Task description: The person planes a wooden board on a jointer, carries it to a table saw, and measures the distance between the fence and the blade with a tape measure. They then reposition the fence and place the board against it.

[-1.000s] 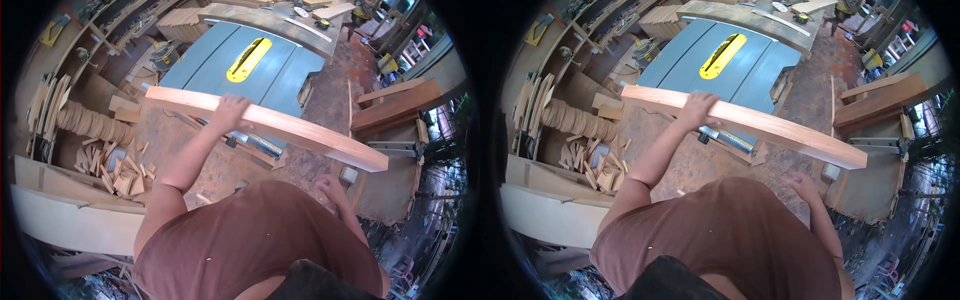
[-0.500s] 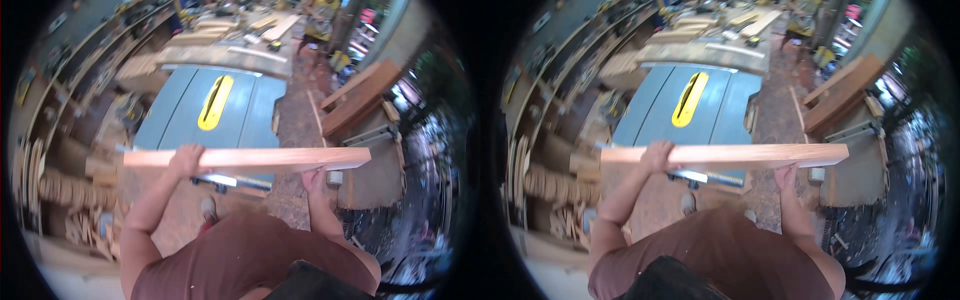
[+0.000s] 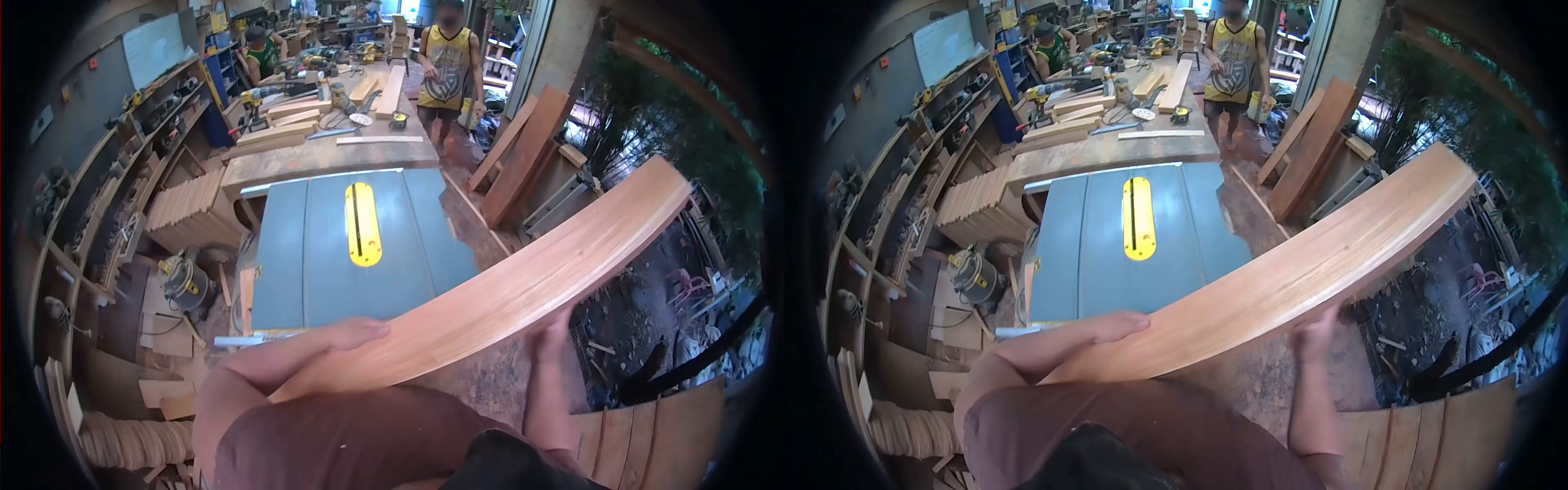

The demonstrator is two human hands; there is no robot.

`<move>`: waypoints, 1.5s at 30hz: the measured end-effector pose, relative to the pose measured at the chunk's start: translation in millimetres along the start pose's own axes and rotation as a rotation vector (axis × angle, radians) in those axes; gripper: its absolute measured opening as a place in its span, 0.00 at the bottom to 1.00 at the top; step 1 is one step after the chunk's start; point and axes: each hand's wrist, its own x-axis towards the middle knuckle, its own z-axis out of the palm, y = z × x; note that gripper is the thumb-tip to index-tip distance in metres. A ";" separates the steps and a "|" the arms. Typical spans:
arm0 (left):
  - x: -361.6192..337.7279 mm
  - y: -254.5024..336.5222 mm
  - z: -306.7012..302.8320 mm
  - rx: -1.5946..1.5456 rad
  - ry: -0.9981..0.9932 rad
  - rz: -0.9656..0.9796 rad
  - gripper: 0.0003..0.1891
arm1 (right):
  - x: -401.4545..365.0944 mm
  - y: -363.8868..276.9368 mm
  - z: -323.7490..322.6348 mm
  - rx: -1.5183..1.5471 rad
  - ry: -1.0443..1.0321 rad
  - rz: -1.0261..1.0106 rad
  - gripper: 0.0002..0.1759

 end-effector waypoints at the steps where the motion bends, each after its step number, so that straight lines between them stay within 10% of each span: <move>1: 1.1 -4.8 11.7 -0.094 -0.046 -0.004 0.36 | -26.5 7.8 18.9 0.002 -0.003 0.012 0.50; 3: -6.5 -17.8 41.6 -0.291 -0.140 -0.029 0.36 | -87.8 21.1 49.6 0.083 0.310 0.301 0.50; 22: -270.4 -154.0 92.8 -0.053 0.101 -0.110 0.28 | -267.5 33.6 219.1 0.299 0.504 0.822 0.38; 27: -343.6 -221.3 51.8 -0.692 0.196 -0.225 0.30 | -261.4 91.4 326.6 0.367 0.182 0.857 0.32; 40: -443.9 -284.3 9.9 -0.416 0.618 -0.346 0.32 | -280.2 225.4 475.6 0.409 0.002 1.146 0.32; 45: -441.6 -280.2 -6.4 -0.564 0.654 -0.325 0.33 | -256.6 201.0 474.4 0.319 -0.426 1.373 0.38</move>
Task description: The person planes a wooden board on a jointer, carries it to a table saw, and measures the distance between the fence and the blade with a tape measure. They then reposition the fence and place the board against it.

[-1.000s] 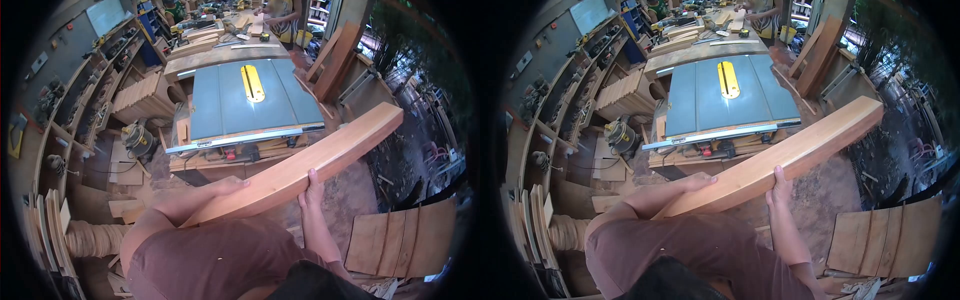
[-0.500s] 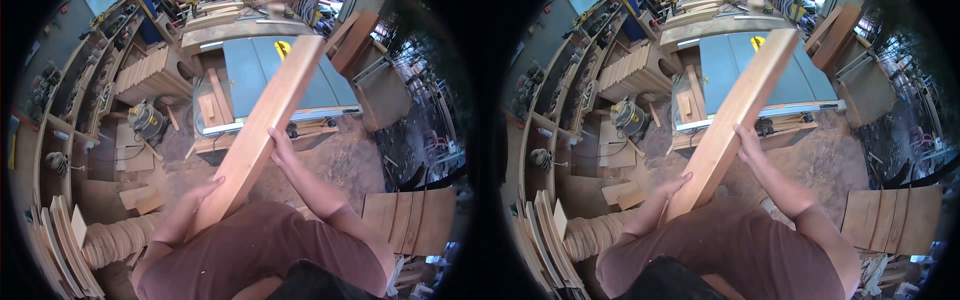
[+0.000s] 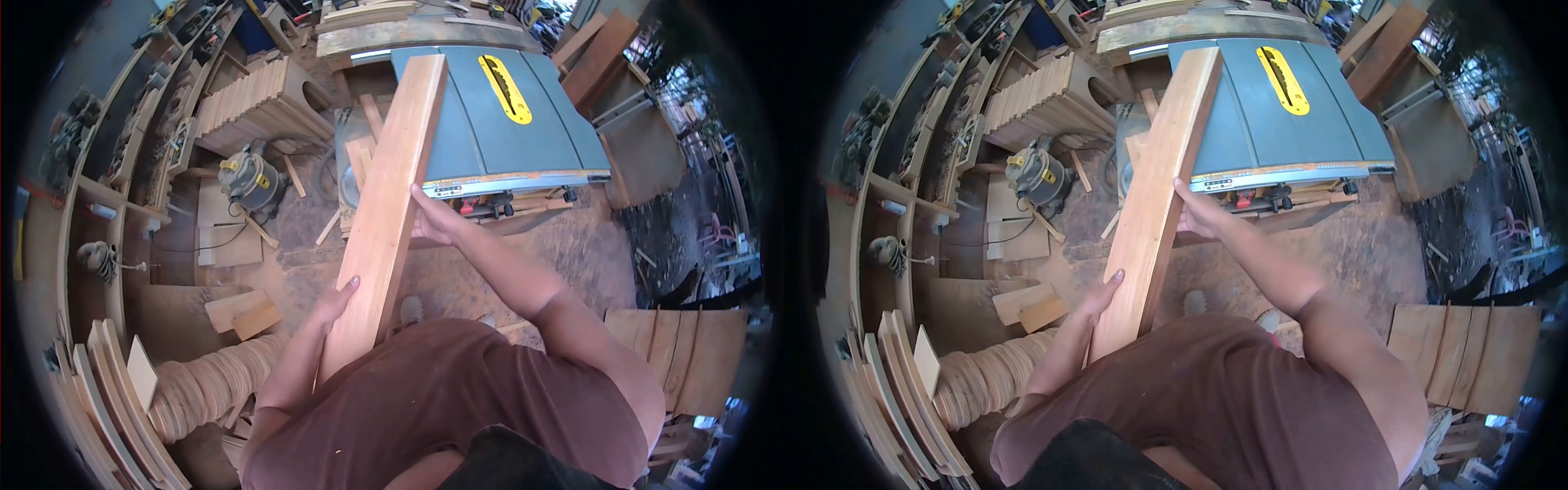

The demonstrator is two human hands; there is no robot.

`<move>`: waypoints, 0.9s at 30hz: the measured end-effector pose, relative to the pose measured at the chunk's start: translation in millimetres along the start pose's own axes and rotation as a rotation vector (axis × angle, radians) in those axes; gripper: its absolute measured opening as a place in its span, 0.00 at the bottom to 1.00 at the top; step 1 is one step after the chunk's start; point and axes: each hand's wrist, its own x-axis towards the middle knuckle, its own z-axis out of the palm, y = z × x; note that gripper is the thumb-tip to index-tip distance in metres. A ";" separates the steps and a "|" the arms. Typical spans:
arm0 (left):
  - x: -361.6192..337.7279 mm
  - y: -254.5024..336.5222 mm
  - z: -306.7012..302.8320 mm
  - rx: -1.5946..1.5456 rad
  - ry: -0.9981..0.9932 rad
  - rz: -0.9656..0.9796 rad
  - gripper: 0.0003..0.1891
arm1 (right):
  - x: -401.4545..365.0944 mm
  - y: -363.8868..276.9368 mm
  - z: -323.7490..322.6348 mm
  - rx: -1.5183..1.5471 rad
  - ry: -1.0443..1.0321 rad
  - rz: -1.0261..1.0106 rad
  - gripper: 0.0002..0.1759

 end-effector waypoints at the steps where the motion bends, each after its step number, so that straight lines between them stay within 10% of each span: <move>1: 5.6 3.8 -1.1 0.012 -0.010 -0.004 0.33 | -8.1 0.1 -6.4 -0.063 -0.089 0.101 0.40; 6: 70.4 20.9 6.1 0.026 0.094 0.091 0.31 | -63.4 85.3 -13.1 -0.297 -0.212 0.423 0.50; 22: 94.0 75.2 117.1 -0.105 -0.117 0.240 0.27 | -65.1 33.5 -71.4 -0.258 0.170 -0.138 0.37; 27: 107.7 41.9 161.0 0.054 0.186 0.179 0.29 | -133.5 12.2 -145.6 -0.331 0.010 -0.065 0.35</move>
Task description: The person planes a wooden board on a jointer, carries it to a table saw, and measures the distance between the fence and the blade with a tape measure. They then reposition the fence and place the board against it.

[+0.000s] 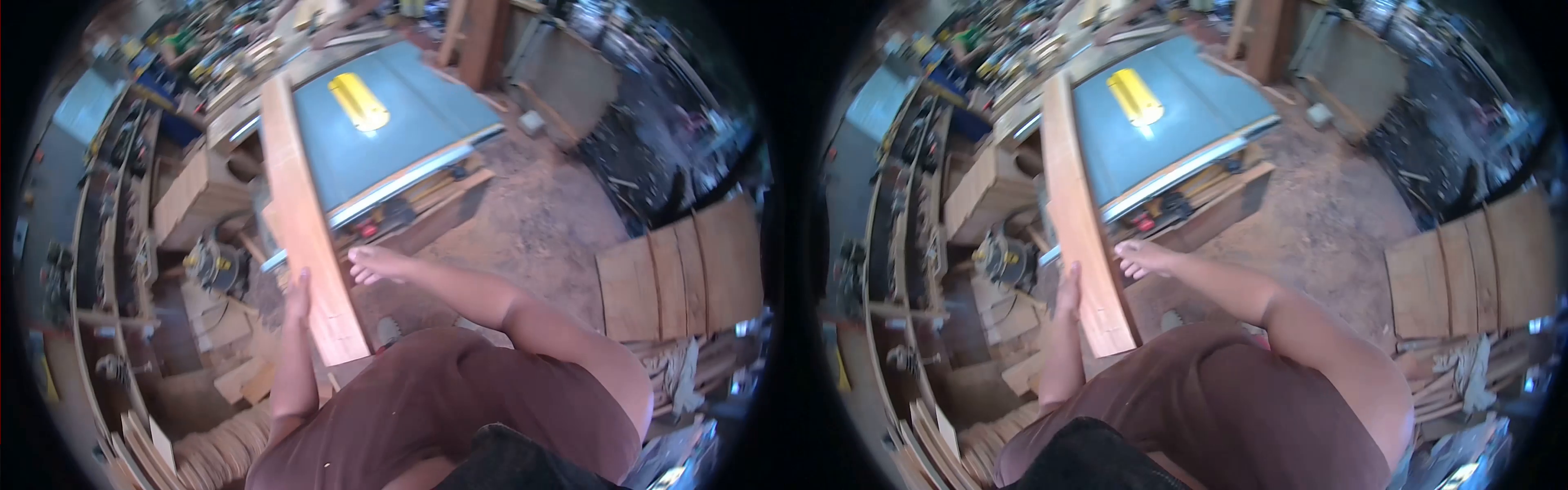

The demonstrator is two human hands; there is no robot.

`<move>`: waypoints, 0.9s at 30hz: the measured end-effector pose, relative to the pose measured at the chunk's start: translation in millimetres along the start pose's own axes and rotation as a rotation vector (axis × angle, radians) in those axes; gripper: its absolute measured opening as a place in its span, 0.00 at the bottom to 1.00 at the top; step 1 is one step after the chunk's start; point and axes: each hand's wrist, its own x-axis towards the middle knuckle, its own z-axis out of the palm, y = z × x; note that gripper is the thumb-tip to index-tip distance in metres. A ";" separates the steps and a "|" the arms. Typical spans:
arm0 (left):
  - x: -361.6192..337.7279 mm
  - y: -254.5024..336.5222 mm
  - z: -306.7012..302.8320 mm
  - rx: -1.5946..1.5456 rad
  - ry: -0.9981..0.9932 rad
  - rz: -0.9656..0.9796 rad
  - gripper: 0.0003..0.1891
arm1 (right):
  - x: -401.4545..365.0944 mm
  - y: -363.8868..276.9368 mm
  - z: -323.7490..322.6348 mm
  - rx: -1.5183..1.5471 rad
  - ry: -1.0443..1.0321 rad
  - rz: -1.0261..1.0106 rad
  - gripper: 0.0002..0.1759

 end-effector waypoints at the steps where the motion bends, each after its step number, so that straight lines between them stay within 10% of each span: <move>1: 6.2 -2.8 5.9 -0.096 -0.049 0.038 0.31 | -24.7 5.2 -19.5 -0.037 0.010 -0.004 0.35; 8: 17.9 5.6 17.4 0.029 0.065 0.049 0.38 | -230.8 107.2 -150.8 0.113 0.339 0.165 0.39; 9: 3.9 24.9 25.4 0.088 0.056 0.373 0.30 | -252.4 118.4 -163.1 0.107 0.352 0.168 0.39; 14: 7.9 103.9 77.1 0.520 0.496 0.730 0.29 | -284.4 126.3 -221.6 0.191 0.558 0.252 0.34; 22: 60.1 252.9 310.8 0.579 -0.307 1.023 0.23 | -252.4 70.3 -366.7 -0.126 0.695 0.110 0.33; 27: 110.0 282.2 433.1 0.434 -0.710 1.113 0.21 | -296.4 71.3 -452.8 -0.519 0.822 0.409 0.39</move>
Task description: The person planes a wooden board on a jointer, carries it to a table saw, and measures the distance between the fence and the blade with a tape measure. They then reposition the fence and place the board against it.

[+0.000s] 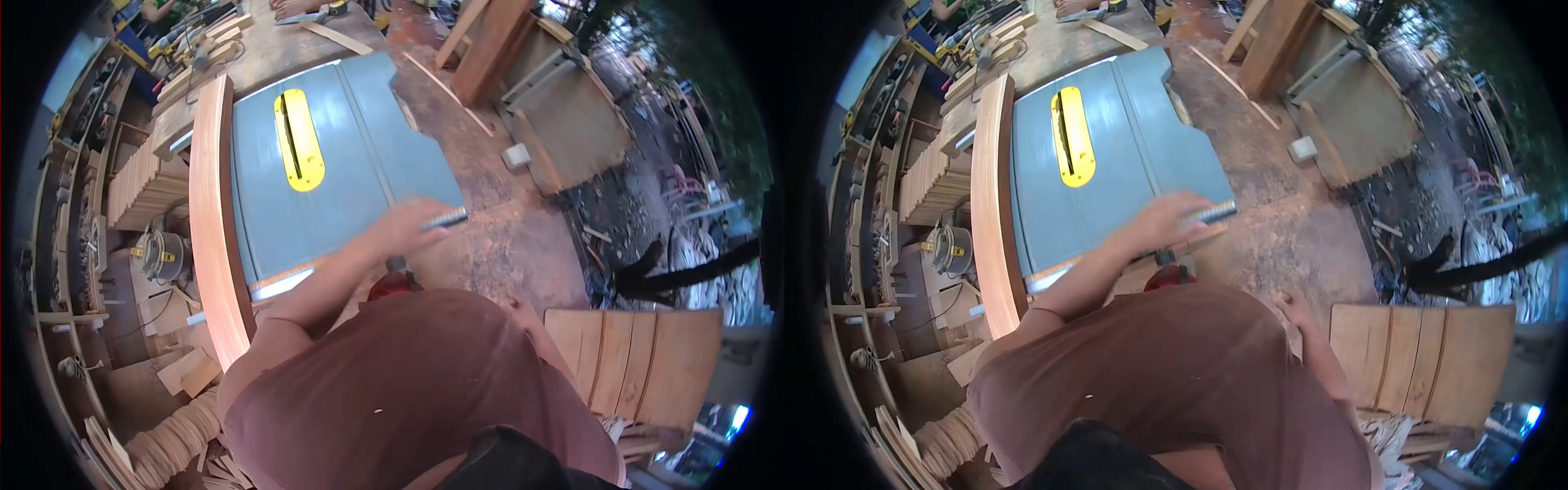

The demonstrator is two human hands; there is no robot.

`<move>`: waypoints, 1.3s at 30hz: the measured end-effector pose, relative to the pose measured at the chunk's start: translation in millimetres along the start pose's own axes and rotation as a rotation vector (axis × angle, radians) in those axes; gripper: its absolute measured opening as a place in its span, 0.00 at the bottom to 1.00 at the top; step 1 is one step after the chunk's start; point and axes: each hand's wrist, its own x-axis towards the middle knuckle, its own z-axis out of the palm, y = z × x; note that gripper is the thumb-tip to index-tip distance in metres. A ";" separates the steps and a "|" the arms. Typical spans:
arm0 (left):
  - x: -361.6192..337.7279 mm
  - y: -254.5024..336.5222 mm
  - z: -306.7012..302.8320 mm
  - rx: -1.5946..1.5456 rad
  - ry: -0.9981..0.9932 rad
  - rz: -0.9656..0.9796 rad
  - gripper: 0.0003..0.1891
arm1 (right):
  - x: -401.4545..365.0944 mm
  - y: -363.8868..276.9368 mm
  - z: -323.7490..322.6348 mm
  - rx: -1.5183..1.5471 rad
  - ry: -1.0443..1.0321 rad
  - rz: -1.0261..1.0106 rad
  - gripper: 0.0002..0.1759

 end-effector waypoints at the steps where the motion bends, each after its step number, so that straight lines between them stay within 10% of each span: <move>1: 16.1 -10.6 1.7 0.003 0.004 -0.005 0.21 | -0.4 4.1 -13.7 -0.009 0.057 0.011 0.40; 6: 74.6 -63.8 27.7 -0.100 -0.015 -0.034 0.21 | 86.7 110.0 -43.7 0.171 -0.147 0.171 0.43; 9: 87.6 -117.5 28.7 0.191 0.190 -0.192 0.22 | 100.5 -30.0 -98.2 0.106 -0.080 0.290 0.41; 16: 131.2 -114.6 48.8 0.514 0.166 -0.558 0.34 | 394.0 -85.3 -292.5 -0.556 -0.073 -0.023 0.39; 19: 151.1 -108.3 70.0 0.649 0.189 -0.844 0.40 | 505.5 -179.8 -413.3 0.272 -0.058 -0.092 0.31; 22: 189.8 -105.6 94.3 0.761 0.287 -1.146 0.46 | 749.5 -145.8 -523.8 0.044 0.548 -0.140 0.49; 26: 207.7 -102.5 109.8 0.777 0.296 -1.401 0.51 | 819.1 -218.6 -588.1 0.483 0.696 0.065 0.53; 29: 214.8 -112.0 112.9 0.766 0.298 -1.475 0.53 | 893.3 -207.2 -612.2 0.739 0.585 -0.239 0.52; 34: 218.4 -121.6 114.0 0.644 0.369 -1.562 0.57 | 949.3 -200.0 -621.5 0.842 0.637 -0.141 0.39; 39: 222.1 -128.4 110.7 0.562 0.318 -1.642 0.58 | 892.6 -229.6 -616.3 0.814 0.798 -0.215 0.29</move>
